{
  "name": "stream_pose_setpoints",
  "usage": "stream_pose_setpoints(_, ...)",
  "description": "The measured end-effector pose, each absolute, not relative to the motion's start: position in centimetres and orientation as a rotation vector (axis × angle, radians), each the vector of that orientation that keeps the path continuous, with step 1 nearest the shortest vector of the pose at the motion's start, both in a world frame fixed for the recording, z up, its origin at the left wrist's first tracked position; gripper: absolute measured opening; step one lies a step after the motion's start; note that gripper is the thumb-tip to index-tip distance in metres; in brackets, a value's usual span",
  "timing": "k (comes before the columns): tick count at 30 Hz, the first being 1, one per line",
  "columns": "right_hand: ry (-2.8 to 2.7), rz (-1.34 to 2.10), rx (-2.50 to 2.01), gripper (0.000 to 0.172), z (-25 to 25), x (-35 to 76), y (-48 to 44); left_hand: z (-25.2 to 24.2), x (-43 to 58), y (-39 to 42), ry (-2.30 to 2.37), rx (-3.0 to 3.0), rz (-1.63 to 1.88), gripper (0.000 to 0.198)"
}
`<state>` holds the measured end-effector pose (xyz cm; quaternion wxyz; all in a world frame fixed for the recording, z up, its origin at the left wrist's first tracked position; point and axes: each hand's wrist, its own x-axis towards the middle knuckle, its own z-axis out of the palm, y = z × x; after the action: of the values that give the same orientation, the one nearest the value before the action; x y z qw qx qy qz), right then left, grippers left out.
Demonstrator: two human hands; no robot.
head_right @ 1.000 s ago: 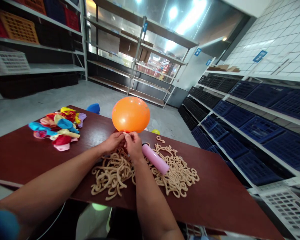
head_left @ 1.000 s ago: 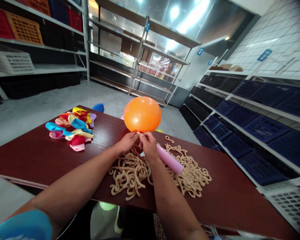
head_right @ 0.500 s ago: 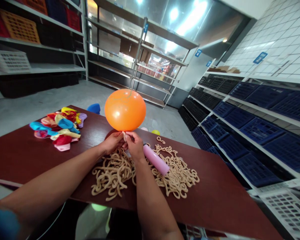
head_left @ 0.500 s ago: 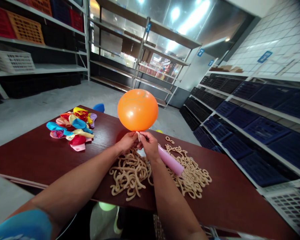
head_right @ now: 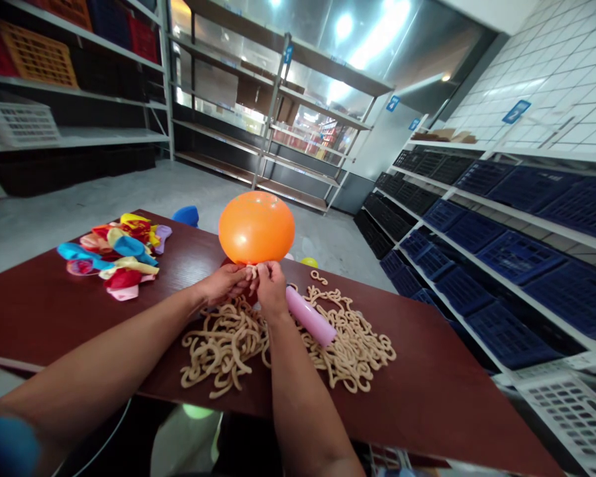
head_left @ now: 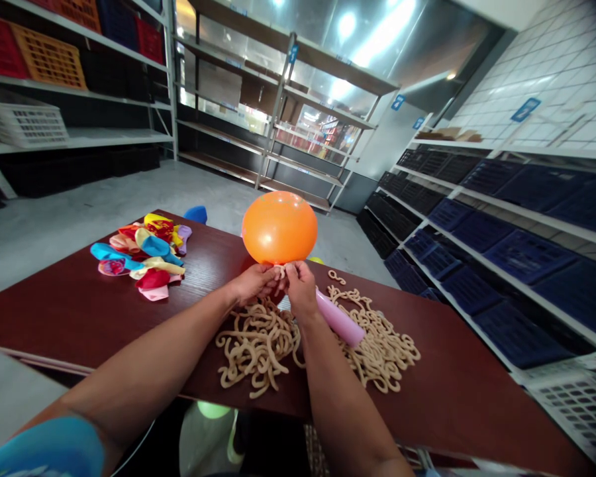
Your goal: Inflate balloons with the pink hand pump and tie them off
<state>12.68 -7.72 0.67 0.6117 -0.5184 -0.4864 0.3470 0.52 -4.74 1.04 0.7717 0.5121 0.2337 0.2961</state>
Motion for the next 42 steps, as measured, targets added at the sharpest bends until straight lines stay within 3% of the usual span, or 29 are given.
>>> stream_pose_setpoints(9,-1.161,0.348,-1.403,0.017,0.6,13.2,-7.7,1.1,0.2,-5.1,0.445,1.048,0.48,0.025)
stream_pose_setpoints(21,-1.037,0.44,-1.418,0.021,-1.0,13.1,-6.9,1.4,-0.4,-5.2,0.436,1.221,0.403,0.023)
stream_pose_setpoints(30,-1.399,0.102,-1.445,0.021,-1.5,13.0,-6.5,-0.1,-0.4,-2.8,0.93,1.147,0.781,0.044)
stream_pose_setpoints(42,-1.604,-0.167,-1.349,0.026,-1.1,12.3,-7.4,0.7,0.7,1.1,1.318,1.26,0.965,0.033)
